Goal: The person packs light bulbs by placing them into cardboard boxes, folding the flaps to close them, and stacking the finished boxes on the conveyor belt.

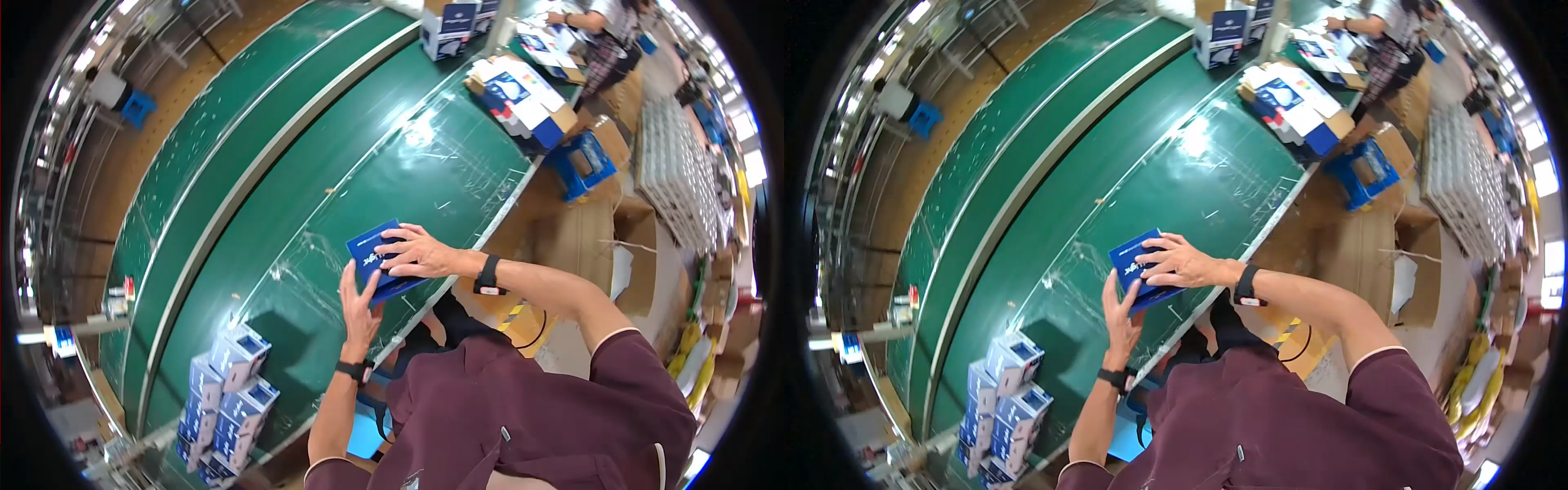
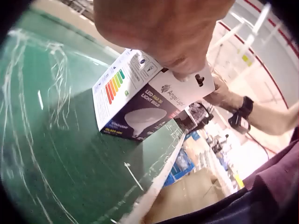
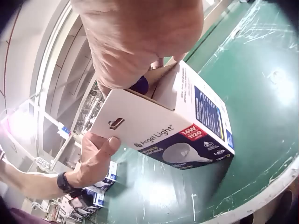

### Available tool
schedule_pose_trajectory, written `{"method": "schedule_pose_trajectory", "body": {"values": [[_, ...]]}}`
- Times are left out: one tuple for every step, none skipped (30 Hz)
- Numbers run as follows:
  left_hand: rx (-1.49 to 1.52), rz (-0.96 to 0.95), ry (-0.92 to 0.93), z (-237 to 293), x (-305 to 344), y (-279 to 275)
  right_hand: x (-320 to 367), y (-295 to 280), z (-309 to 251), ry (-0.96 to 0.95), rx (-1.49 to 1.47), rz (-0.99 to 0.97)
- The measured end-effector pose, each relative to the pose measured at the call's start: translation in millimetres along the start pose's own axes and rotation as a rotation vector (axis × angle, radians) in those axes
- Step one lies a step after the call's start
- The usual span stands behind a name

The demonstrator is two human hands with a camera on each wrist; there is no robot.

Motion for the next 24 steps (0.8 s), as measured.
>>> {"method": "schedule_pose_trajectory", "body": {"values": [[0.085,-0.028,0.018,-0.8,-0.3,7.8,1.9,6.5,6.3,0.060,-0.085,-0.056],[0.101,-0.031,0.020,-5.1,-1.2,8.0,4.8,5.8,8.9,0.079,-0.186,-0.116],[0.076,-0.059,-0.002,0.7,1.0,1.5,15.5,-7.3,-1.3,0.040,-0.165,-0.150],[0.062,-0.086,-0.028,-0.6,1.1,1.5,25.6,-19.1,-2.5,0.008,-0.141,-0.192],[0.050,-0.112,-0.056,2.0,-0.2,0.5,36.1,-26.4,-3.9,-0.024,-0.117,-0.236],[0.085,-0.095,-0.060,9.6,-2.1,-4.1,46.8,-29.7,-17.2,-0.130,0.104,-0.213],[0.180,-0.055,-0.122,7.0,-1.7,-3.2,47.4,-26.0,-19.8,-0.133,0.123,-0.178],[0.275,-0.023,-0.176,3.7,0.5,-0.5,47.8,-18.2,-21.0,-0.129,0.144,-0.134],[0.369,0.020,-0.225,0.3,-1.8,2.6,45.8,-14.6,-21.0,-0.134,0.173,-0.090],[0.406,0.017,-0.227,-9.7,0.4,8.2,45.9,-10.6,-19.8,-0.096,0.129,-0.012],[0.509,0.046,-0.335,-16.6,-1.8,8.7,44.9,-9.4,-15.2,-0.036,0.022,0.067],[0.610,0.074,-0.447,-20.1,-0.1,13.4,42.5,-4.8,-1.0,0.102,-0.110,0.134],[0.713,0.103,-0.565,-19.6,4.0,20.8,40.4,0.7,12.3,0.241,-0.245,0.194],[0.927,0.255,-0.612,-8.0,0.2,21.1,36.9,-6.3,14.0,0.308,-0.188,0.322],[1.107,0.302,-0.653,-3.3,-0.4,31.7,35.9,-9.5,20.2,0.418,-0.274,0.470],[1.064,0.261,-0.708,-6.1,-0.4,40.4,32.5,-12.0,23.0,0.452,-0.325,0.544],[1.023,0.222,-0.764,-11.6,1.8,48.7,30.0,-16.4,28.2,0.486,-0.373,0.615],[0.984,0.219,-0.822,-27.6,12.4,61.0,26.4,-12.8,29.5,0.504,-0.288,0.531],[0.901,0.190,-0.861,-27.3,11.6,61.4,27.8,-13.6,30.7,0.487,-0.216,0.515],[0.817,0.171,-0.896,-23.3,3.3,61.7,27.2,-16.0,34.7,0.460,-0.144,0.494],[0.719,0.164,-0.942,-23.8,0.7,60.5,25.0,-13.0,35.7,0.424,-0.090,0.464],[0.711,0.176,-0.912,-24.2,-1.8,62.0,28.8,-14.3,45.9,0.458,-0.124,0.515],[0.679,0.198,-0.899,-27.1,0.3,62.9,31.4,-12.4,56.6,0.491,-0.183,0.552],[0.627,0.185,-0.948,-36.1,8.0,70.2,36.5,-7.3,70.7,0.593,-0.459,0.660]]}}
Point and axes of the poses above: each hand's wrist, its own x-axis away from the middle knuckle, its own y-axis out of the palm, z = x × y, the point moved 9 cm from there along -x, towards the middle knuckle, and after that the axes turned 2 degrees about z, right-handed, at the moved point
